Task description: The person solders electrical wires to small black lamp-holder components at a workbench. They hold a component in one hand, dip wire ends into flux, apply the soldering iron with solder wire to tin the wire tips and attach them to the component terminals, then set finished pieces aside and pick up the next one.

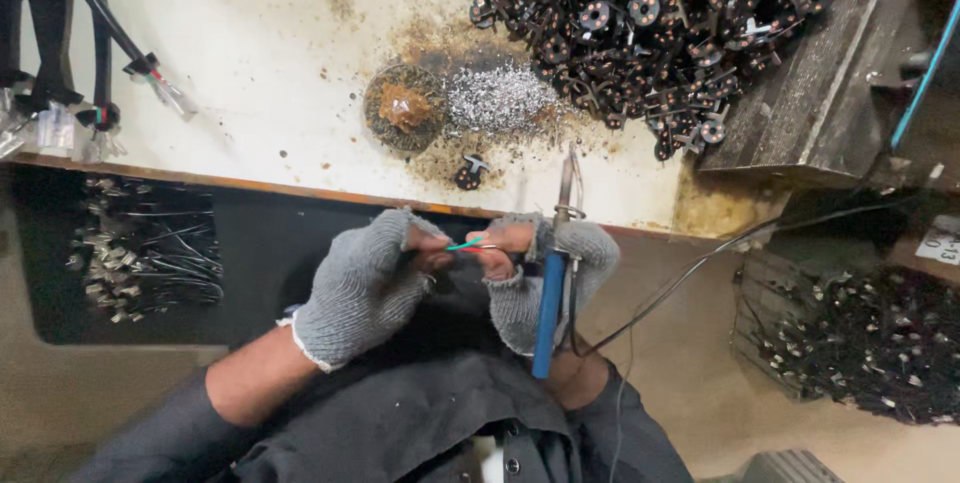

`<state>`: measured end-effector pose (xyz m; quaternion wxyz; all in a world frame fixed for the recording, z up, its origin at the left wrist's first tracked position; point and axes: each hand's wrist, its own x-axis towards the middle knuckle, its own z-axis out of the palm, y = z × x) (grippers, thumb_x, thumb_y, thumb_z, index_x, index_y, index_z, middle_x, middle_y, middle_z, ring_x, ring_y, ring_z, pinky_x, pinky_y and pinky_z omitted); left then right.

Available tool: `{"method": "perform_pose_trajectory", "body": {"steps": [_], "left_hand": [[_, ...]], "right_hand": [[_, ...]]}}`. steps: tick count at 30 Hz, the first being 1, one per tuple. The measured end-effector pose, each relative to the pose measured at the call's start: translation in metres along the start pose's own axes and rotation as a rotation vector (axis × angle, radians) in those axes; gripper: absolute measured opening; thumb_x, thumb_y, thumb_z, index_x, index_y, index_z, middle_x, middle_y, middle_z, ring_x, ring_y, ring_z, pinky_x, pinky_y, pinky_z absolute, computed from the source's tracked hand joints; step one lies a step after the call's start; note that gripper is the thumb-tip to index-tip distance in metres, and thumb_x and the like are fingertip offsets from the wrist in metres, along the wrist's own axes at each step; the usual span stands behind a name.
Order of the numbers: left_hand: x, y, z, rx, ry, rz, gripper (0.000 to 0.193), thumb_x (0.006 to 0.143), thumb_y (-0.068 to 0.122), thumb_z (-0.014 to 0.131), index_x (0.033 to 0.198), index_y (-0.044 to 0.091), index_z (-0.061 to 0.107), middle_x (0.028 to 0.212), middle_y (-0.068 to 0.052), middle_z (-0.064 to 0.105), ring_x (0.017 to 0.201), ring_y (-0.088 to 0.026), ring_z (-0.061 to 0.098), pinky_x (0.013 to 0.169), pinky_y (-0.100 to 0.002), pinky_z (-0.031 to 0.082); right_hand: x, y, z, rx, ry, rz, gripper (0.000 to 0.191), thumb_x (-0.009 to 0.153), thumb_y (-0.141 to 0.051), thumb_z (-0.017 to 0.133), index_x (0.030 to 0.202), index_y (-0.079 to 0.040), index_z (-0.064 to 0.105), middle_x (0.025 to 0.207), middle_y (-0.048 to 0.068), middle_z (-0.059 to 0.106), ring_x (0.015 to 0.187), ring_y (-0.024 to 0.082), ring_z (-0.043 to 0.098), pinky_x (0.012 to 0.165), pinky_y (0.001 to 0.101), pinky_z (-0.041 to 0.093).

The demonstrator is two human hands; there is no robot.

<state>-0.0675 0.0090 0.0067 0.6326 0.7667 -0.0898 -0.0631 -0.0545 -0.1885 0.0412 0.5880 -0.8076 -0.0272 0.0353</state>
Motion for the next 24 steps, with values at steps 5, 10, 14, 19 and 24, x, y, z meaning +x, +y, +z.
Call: {"method": "perform_pose_trajectory", "body": {"steps": [5, 10, 14, 19, 24], "left_hand": [[0.003, 0.001, -0.007, 0.021, 0.06, 0.075, 0.032, 0.079, -0.007, 0.071, 0.106, 0.007, 0.061, 0.104, -0.011, 0.075, 0.088, -0.029, 0.077, 0.075, -0.035, 0.061], [0.01, 0.009, -0.011, 0.044, 0.026, 0.117, 0.032, 0.078, -0.005, 0.075, 0.104, 0.008, 0.062, 0.11, -0.012, 0.075, 0.09, -0.029, 0.077, 0.074, -0.033, 0.061], [0.01, 0.011, -0.016, 0.067, 0.048, 0.193, 0.032, 0.076, -0.004, 0.076, 0.103, 0.008, 0.063, 0.112, -0.014, 0.073, 0.101, -0.034, 0.075, 0.083, -0.036, 0.061], [0.007, 0.011, -0.02, 0.065, 0.001, 0.123, 0.034, 0.074, -0.006, 0.074, 0.104, 0.009, 0.066, 0.106, -0.012, 0.074, 0.098, -0.031, 0.075, 0.082, -0.035, 0.06], [0.002, 0.01, -0.019, -0.113, -0.074, -0.168, 0.024, 0.087, 0.002, 0.072, 0.11, 0.006, 0.068, 0.097, -0.007, 0.072, 0.088, -0.019, 0.073, 0.078, -0.03, 0.057]], "right_hand": [[-0.011, 0.014, 0.003, 0.001, 0.019, -0.105, 0.014, 0.096, -0.008, 0.076, 0.105, -0.006, 0.065, 0.094, 0.007, 0.07, 0.083, 0.018, 0.068, 0.077, 0.0298, 0.056], [-0.002, 0.006, 0.004, -0.084, 0.061, -0.314, 0.025, 0.093, -0.002, 0.08, 0.104, -0.011, 0.059, 0.088, 0.007, 0.07, 0.08, 0.019, 0.068, 0.071, 0.0299, 0.057], [0.007, -0.003, 0.004, 0.04, 0.027, -0.318, 0.045, 0.097, -0.005, 0.081, 0.119, -0.017, 0.043, 0.093, 0.009, 0.075, 0.079, 0.016, 0.071, 0.069, 0.0281, 0.06], [0.004, -0.005, 0.003, 0.119, 0.005, -0.377, 0.045, 0.101, -0.019, 0.078, 0.117, -0.018, 0.036, 0.095, 0.005, 0.072, 0.085, 0.015, 0.068, 0.08, 0.0305, 0.058], [0.005, -0.002, 0.0, 0.144, -0.159, -0.044, 0.024, 0.091, -0.028, 0.082, 0.093, -0.009, 0.067, 0.087, 0.003, 0.065, 0.078, 0.013, 0.062, 0.072, 0.0246, 0.049]]}}
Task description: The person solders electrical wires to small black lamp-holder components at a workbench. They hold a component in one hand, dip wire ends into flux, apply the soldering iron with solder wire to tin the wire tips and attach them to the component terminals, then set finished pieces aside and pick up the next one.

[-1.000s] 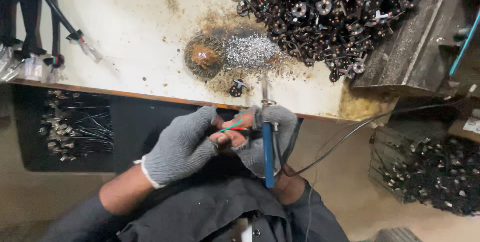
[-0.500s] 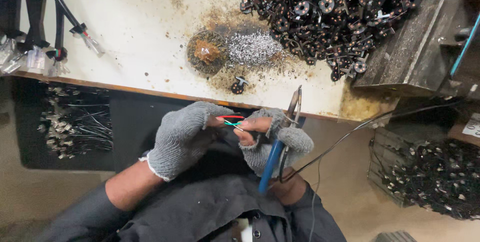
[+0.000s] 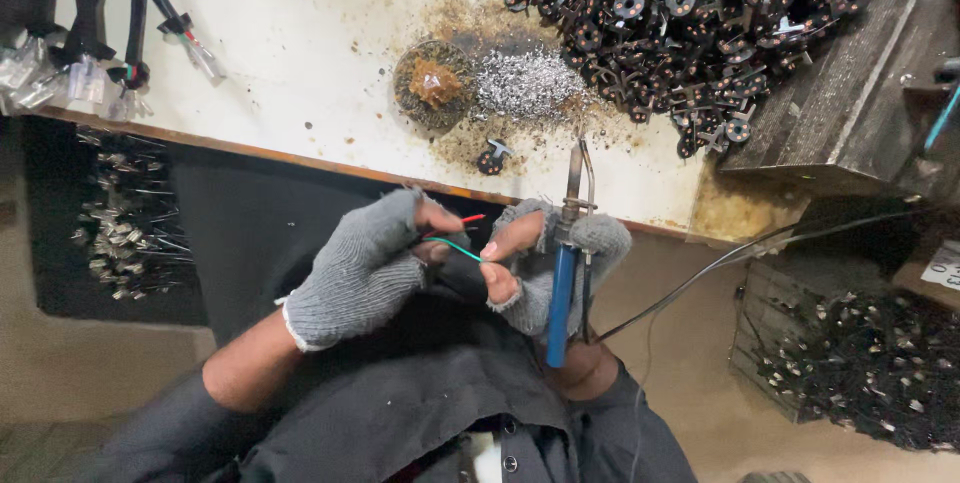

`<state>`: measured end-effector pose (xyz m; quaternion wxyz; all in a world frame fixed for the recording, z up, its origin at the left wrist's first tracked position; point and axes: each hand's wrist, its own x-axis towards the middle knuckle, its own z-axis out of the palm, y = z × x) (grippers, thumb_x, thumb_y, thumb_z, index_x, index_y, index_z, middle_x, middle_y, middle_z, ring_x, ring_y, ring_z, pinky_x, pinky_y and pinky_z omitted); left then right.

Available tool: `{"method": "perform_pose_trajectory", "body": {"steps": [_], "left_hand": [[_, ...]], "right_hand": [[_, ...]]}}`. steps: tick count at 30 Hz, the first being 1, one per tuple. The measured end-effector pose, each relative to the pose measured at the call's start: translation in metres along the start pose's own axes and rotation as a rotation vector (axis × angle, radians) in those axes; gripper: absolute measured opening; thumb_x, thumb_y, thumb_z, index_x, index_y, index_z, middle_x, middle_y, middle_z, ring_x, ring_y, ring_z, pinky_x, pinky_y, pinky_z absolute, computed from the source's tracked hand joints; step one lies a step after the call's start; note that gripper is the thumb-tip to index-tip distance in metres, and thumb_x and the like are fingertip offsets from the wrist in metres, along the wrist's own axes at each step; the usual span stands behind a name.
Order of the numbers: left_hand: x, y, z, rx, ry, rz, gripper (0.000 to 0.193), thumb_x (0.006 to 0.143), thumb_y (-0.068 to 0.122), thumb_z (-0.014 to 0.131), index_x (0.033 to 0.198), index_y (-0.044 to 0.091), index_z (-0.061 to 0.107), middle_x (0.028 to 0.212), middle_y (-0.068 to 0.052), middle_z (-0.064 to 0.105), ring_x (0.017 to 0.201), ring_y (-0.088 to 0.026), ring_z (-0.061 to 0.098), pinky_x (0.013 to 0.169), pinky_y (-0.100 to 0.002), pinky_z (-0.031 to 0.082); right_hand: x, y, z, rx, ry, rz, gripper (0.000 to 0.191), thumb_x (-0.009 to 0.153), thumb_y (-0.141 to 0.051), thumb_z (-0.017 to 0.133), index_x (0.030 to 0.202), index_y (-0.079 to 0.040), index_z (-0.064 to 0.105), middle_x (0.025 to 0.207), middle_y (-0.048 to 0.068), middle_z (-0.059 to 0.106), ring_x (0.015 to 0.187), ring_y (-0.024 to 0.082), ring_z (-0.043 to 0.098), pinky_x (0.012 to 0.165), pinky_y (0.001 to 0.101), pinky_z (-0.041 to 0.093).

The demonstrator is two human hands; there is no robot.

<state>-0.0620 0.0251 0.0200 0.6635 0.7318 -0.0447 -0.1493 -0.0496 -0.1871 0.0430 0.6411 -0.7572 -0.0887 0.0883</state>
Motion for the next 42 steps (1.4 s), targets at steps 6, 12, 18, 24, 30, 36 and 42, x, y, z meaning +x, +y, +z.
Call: {"method": "perform_pose_trajectory", "body": {"steps": [6, 12, 18, 24, 30, 36, 42], "left_hand": [[-0.01, 0.005, -0.007, -0.466, -0.219, -0.395, 0.032, 0.09, 0.014, 0.066, 0.122, 0.01, 0.068, 0.099, 0.007, 0.07, 0.085, -0.003, 0.061, 0.069, -0.021, 0.052], [-0.002, 0.003, -0.006, -0.262, -0.236, -0.359, 0.019, 0.092, 0.02, 0.071, 0.097, 0.002, 0.074, 0.08, -0.002, 0.063, 0.068, -0.01, 0.061, 0.06, -0.027, 0.052], [-0.003, 0.008, 0.001, 0.16, 0.146, 0.179, 0.006, 0.093, 0.008, 0.071, 0.095, 0.005, 0.067, 0.085, -0.008, 0.064, 0.079, -0.027, 0.066, 0.071, -0.035, 0.052], [0.002, 0.013, 0.008, 0.402, 0.214, 0.274, 0.02, 0.072, 0.006, 0.078, 0.091, 0.01, 0.071, 0.08, -0.01, 0.062, 0.075, -0.032, 0.065, 0.064, -0.041, 0.051], [0.003, 0.015, 0.011, 0.348, 0.208, 0.299, 0.023, 0.071, 0.003, 0.075, 0.093, 0.011, 0.071, 0.081, -0.008, 0.063, 0.076, -0.03, 0.066, 0.066, -0.039, 0.052], [0.001, 0.017, 0.009, 0.179, 0.168, 0.22, 0.018, 0.075, 0.005, 0.075, 0.092, 0.008, 0.07, 0.078, -0.009, 0.059, 0.073, -0.028, 0.065, 0.066, -0.037, 0.051], [0.001, 0.013, 0.008, 0.203, 0.13, 0.178, 0.017, 0.078, 0.009, 0.077, 0.093, 0.01, 0.07, 0.076, -0.007, 0.058, 0.068, -0.026, 0.063, 0.063, -0.037, 0.049]], "right_hand": [[0.001, -0.01, -0.01, 0.087, -0.204, 0.149, 0.017, 0.091, -0.024, 0.082, 0.093, -0.01, 0.073, 0.085, 0.001, 0.065, 0.079, 0.012, 0.062, 0.072, 0.0257, 0.048], [0.0, -0.005, -0.006, -0.057, -0.214, 0.034, 0.011, 0.092, -0.017, 0.082, 0.092, -0.01, 0.073, 0.086, 0.001, 0.068, 0.083, 0.013, 0.062, 0.074, 0.0291, 0.049], [-0.003, -0.006, 0.008, -0.024, 0.167, 0.041, 0.016, 0.093, -0.02, 0.081, 0.094, -0.007, 0.071, 0.092, 0.003, 0.07, 0.088, 0.015, 0.066, 0.081, 0.03, 0.053], [0.003, -0.023, -0.004, -0.24, -0.021, 0.1, 0.031, 0.083, -0.031, 0.088, 0.093, -0.006, 0.073, 0.093, 0.005, 0.073, 0.089, 0.016, 0.072, 0.084, 0.0303, 0.058], [0.0, -0.011, -0.004, -0.213, 0.043, 0.073, 0.025, 0.088, -0.03, 0.085, 0.089, -0.008, 0.074, 0.088, 0.004, 0.075, 0.085, 0.015, 0.074, 0.082, 0.0293, 0.06], [0.005, -0.005, 0.01, -0.132, 0.127, -0.039, 0.035, 0.092, -0.028, 0.08, 0.103, -0.009, 0.053, 0.087, 0.004, 0.073, 0.081, 0.012, 0.071, 0.075, 0.0259, 0.057], [0.004, -0.02, -0.004, -0.275, 0.049, 0.031, 0.022, 0.09, -0.029, 0.084, 0.089, -0.009, 0.075, 0.085, 0.005, 0.074, 0.079, 0.014, 0.072, 0.075, 0.0257, 0.058]]}}
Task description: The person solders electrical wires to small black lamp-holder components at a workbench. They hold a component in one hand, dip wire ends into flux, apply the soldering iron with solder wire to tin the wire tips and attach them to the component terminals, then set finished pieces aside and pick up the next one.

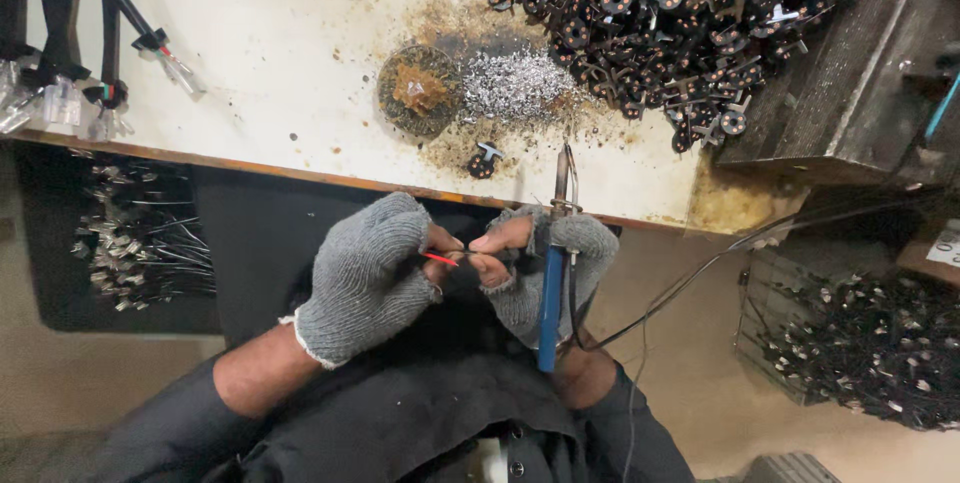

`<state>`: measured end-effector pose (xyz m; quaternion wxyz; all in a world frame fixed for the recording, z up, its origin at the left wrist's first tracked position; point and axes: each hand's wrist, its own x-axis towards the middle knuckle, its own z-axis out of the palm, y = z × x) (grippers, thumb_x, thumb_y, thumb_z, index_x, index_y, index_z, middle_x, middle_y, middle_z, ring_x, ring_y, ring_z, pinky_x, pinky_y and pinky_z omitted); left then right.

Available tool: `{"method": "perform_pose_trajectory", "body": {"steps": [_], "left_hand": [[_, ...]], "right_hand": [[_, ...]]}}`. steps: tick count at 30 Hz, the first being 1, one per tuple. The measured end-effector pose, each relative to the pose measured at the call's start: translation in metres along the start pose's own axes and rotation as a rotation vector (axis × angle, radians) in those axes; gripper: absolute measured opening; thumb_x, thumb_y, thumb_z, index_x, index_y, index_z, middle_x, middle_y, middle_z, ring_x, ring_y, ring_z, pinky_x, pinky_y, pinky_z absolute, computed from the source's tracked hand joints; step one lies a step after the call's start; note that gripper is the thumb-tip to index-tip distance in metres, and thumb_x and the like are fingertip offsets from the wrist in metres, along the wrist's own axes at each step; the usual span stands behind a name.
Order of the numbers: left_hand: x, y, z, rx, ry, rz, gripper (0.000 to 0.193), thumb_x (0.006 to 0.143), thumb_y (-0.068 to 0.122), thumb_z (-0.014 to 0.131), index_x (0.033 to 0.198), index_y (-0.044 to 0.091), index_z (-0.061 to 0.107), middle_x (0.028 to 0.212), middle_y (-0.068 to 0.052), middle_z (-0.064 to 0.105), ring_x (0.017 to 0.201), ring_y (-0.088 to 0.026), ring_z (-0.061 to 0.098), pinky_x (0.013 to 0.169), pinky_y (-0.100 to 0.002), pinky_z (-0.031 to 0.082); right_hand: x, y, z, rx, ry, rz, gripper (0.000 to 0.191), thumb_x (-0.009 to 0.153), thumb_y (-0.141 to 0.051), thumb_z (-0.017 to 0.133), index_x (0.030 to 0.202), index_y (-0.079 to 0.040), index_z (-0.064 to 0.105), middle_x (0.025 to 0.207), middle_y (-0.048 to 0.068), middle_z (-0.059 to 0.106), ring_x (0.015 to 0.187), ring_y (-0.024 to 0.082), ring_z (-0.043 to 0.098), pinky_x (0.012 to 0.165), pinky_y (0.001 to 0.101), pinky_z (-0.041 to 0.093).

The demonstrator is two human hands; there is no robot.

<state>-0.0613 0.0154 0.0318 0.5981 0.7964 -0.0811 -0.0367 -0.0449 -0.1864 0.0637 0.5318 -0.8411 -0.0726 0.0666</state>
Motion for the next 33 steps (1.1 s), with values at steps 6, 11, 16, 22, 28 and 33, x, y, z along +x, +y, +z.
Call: {"method": "perform_pose_trajectory", "body": {"steps": [6, 11, 16, 22, 28, 33], "left_hand": [[0.001, -0.017, 0.005, 0.132, 0.033, 0.173, 0.021, 0.076, 0.017, 0.081, 0.089, 0.012, 0.066, 0.08, -0.006, 0.06, 0.074, -0.03, 0.063, 0.065, -0.04, 0.05], [0.012, -0.012, -0.012, 0.276, 0.043, 0.268, 0.02, 0.065, 0.016, 0.08, 0.071, 0.019, 0.062, 0.067, -0.004, 0.057, 0.058, -0.026, 0.059, 0.054, -0.039, 0.046], [0.055, -0.021, -0.052, 0.263, 0.318, -0.015, 0.012, 0.083, 0.007, 0.077, 0.084, 0.005, 0.066, 0.075, -0.008, 0.054, 0.059, -0.02, 0.057, 0.057, -0.031, 0.045], [0.071, -0.034, -0.055, 0.26, 0.275, -0.073, 0.015, 0.079, 0.013, 0.08, 0.085, 0.007, 0.068, 0.078, -0.008, 0.06, 0.069, -0.024, 0.063, 0.064, -0.035, 0.049], [0.073, -0.034, -0.051, 0.437, 0.261, -0.087, 0.026, 0.076, 0.019, 0.085, 0.078, 0.006, 0.063, 0.074, -0.012, 0.053, 0.069, -0.032, 0.058, 0.064, -0.041, 0.044], [0.072, -0.037, -0.049, 0.405, 0.283, -0.074, 0.019, 0.078, 0.016, 0.081, 0.08, 0.007, 0.064, 0.073, -0.011, 0.053, 0.068, -0.031, 0.058, 0.064, -0.04, 0.045]], "right_hand": [[-0.002, 0.008, -0.001, 0.075, -0.036, 0.106, 0.023, 0.088, -0.029, 0.083, 0.086, -0.008, 0.076, 0.08, 0.003, 0.074, 0.072, 0.012, 0.07, 0.068, 0.0253, 0.055], [0.013, 0.013, 0.012, 0.305, 0.048, -0.037, 0.023, 0.091, -0.019, 0.082, 0.095, -0.005, 0.063, 0.085, 0.003, 0.071, 0.075, 0.014, 0.067, 0.068, 0.0266, 0.054], [0.039, 0.024, 0.018, 0.087, 0.318, -0.124, 0.033, 0.087, -0.014, 0.079, 0.105, 0.001, 0.055, 0.088, 0.004, 0.067, 0.076, 0.012, 0.067, 0.068, 0.0268, 0.054], [0.045, 0.025, 0.007, -0.285, 0.105, -0.213, 0.026, 0.086, -0.016, 0.089, 0.092, -0.006, 0.066, 0.084, 0.007, 0.072, 0.072, 0.018, 0.069, 0.068, 0.0291, 0.053], [0.045, 0.035, 0.005, -0.489, 0.069, -0.188, 0.037, 0.068, -0.029, 0.098, 0.085, -0.014, 0.068, 0.073, 0.002, 0.071, 0.065, 0.024, 0.064, 0.066, 0.0354, 0.05], [0.046, 0.038, 0.01, -0.426, 0.115, -0.268, 0.038, 0.074, -0.026, 0.096, 0.092, -0.012, 0.067, 0.08, 0.003, 0.072, 0.071, 0.024, 0.066, 0.07, 0.0364, 0.05]]}}
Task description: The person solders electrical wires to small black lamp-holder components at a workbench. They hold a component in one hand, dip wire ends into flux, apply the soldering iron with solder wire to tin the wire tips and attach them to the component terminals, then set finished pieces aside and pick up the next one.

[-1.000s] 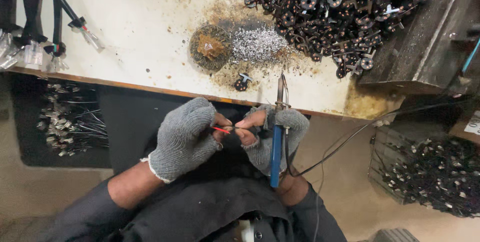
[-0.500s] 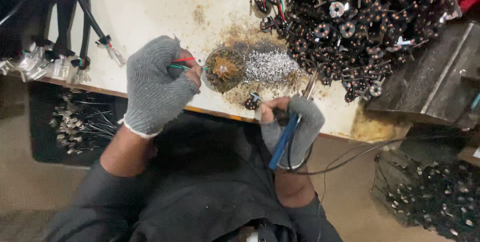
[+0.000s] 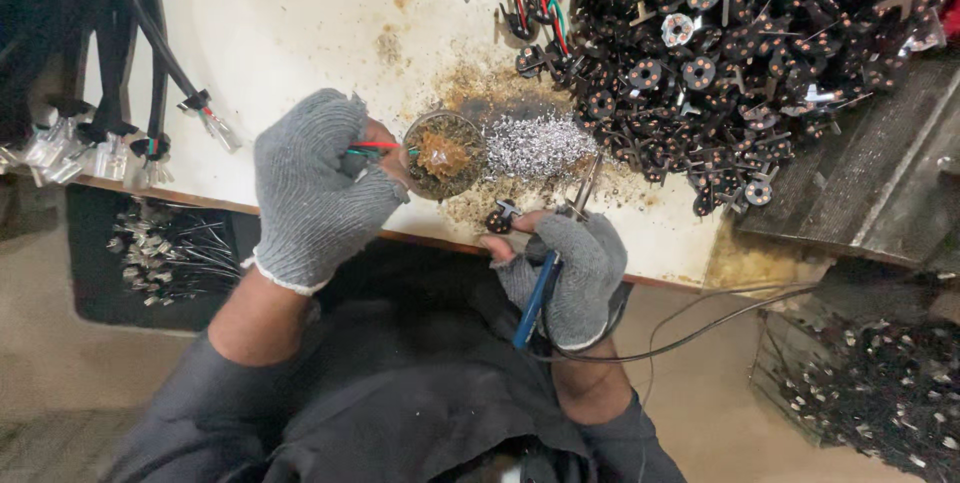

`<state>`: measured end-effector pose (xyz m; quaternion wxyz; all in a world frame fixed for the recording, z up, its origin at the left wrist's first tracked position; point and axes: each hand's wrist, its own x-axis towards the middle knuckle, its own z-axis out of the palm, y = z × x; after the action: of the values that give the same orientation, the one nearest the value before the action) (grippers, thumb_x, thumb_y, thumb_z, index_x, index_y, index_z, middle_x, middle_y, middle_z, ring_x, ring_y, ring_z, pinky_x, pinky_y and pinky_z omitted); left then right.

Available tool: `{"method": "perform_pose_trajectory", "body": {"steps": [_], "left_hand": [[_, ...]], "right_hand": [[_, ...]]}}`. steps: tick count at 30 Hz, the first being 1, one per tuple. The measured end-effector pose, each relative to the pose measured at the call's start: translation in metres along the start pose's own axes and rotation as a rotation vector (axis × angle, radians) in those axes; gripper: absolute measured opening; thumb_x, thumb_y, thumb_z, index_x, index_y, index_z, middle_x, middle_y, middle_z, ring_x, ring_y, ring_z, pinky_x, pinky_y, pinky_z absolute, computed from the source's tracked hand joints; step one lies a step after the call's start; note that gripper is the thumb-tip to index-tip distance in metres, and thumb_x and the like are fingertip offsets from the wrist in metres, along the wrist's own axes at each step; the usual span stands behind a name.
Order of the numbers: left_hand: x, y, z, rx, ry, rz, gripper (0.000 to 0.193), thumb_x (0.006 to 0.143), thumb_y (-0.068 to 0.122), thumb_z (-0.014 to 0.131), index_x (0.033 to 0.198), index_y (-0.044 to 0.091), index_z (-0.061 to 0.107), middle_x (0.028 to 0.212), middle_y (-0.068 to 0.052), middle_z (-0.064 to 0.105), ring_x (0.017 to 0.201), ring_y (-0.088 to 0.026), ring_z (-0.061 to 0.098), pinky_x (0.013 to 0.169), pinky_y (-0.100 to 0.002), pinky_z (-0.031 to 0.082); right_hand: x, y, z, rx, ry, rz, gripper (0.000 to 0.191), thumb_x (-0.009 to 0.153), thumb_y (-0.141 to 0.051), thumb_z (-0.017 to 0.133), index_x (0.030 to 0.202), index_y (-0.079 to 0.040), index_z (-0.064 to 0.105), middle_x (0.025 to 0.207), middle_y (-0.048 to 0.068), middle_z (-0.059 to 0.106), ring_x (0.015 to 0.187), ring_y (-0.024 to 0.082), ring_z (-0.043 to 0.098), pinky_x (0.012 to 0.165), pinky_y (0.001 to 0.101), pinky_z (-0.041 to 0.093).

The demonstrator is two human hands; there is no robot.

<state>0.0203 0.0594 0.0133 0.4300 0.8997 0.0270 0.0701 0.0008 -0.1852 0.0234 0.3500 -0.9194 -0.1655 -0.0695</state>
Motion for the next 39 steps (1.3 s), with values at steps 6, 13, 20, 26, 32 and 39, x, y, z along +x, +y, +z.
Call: {"method": "perform_pose_trajectory", "body": {"steps": [6, 13, 20, 26, 32, 39], "left_hand": [[-0.012, 0.003, -0.01, -0.015, 0.125, 0.185, 0.015, 0.082, 0.009, 0.078, 0.079, 0.009, 0.063, 0.072, -0.009, 0.054, 0.065, -0.028, 0.058, 0.062, -0.038, 0.046], [-0.044, 0.028, -0.014, -0.197, -0.222, 0.187, 0.016, 0.071, 0.016, 0.078, 0.083, 0.017, 0.068, 0.074, -0.006, 0.058, 0.069, -0.03, 0.062, 0.063, -0.041, 0.048], [-0.045, 0.027, 0.018, 0.167, -0.332, 0.195, 0.031, 0.068, 0.033, 0.083, 0.085, 0.014, 0.065, 0.078, -0.009, 0.059, 0.073, -0.034, 0.063, 0.059, -0.048, 0.045], [-0.042, 0.035, 0.017, 0.139, -0.318, 0.171, 0.027, 0.068, 0.032, 0.084, 0.085, 0.017, 0.068, 0.077, -0.008, 0.059, 0.072, -0.033, 0.064, 0.059, -0.048, 0.046], [-0.04, 0.039, 0.016, 0.116, -0.284, 0.17, 0.026, 0.068, 0.029, 0.085, 0.084, 0.019, 0.067, 0.076, -0.007, 0.058, 0.071, -0.031, 0.064, 0.059, -0.045, 0.047], [-0.039, 0.04, 0.016, 0.137, -0.278, 0.159, 0.028, 0.069, 0.029, 0.085, 0.084, 0.017, 0.065, 0.075, -0.007, 0.057, 0.07, -0.03, 0.063, 0.059, -0.044, 0.047]], "right_hand": [[0.002, -0.004, 0.005, 0.051, 0.034, -0.031, 0.028, 0.079, -0.018, 0.095, 0.092, -0.012, 0.07, 0.08, 0.004, 0.071, 0.074, 0.024, 0.069, 0.069, 0.0349, 0.052], [0.002, -0.004, -0.002, 0.009, -0.112, -0.134, 0.029, 0.077, -0.023, 0.094, 0.097, -0.012, 0.076, 0.088, 0.008, 0.075, 0.073, 0.027, 0.067, 0.07, 0.0353, 0.05], [-0.018, -0.016, -0.036, 0.471, -0.167, 0.205, 0.064, 0.096, -0.066, 0.063, 0.105, -0.004, 0.073, 0.097, 0.011, 0.069, 0.086, 0.029, 0.066, 0.078, 0.036, 0.051], [-0.024, 0.022, -0.02, 0.159, -0.148, -0.165, 0.063, 0.095, -0.064, 0.062, 0.102, -0.002, 0.069, 0.081, 0.008, 0.062, 0.075, 0.032, 0.063, 0.068, 0.0428, 0.047], [-0.028, 0.029, -0.017, 0.189, -0.071, -0.296, 0.04, 0.099, -0.044, 0.066, 0.105, -0.005, 0.074, 0.081, 0.009, 0.065, 0.074, 0.03, 0.064, 0.069, 0.0427, 0.049], [-0.024, 0.026, -0.014, 0.186, -0.046, -0.4, 0.019, 0.091, -0.024, 0.07, 0.094, -0.006, 0.077, 0.072, 0.004, 0.063, 0.063, 0.025, 0.06, 0.06, 0.0402, 0.046]]}}
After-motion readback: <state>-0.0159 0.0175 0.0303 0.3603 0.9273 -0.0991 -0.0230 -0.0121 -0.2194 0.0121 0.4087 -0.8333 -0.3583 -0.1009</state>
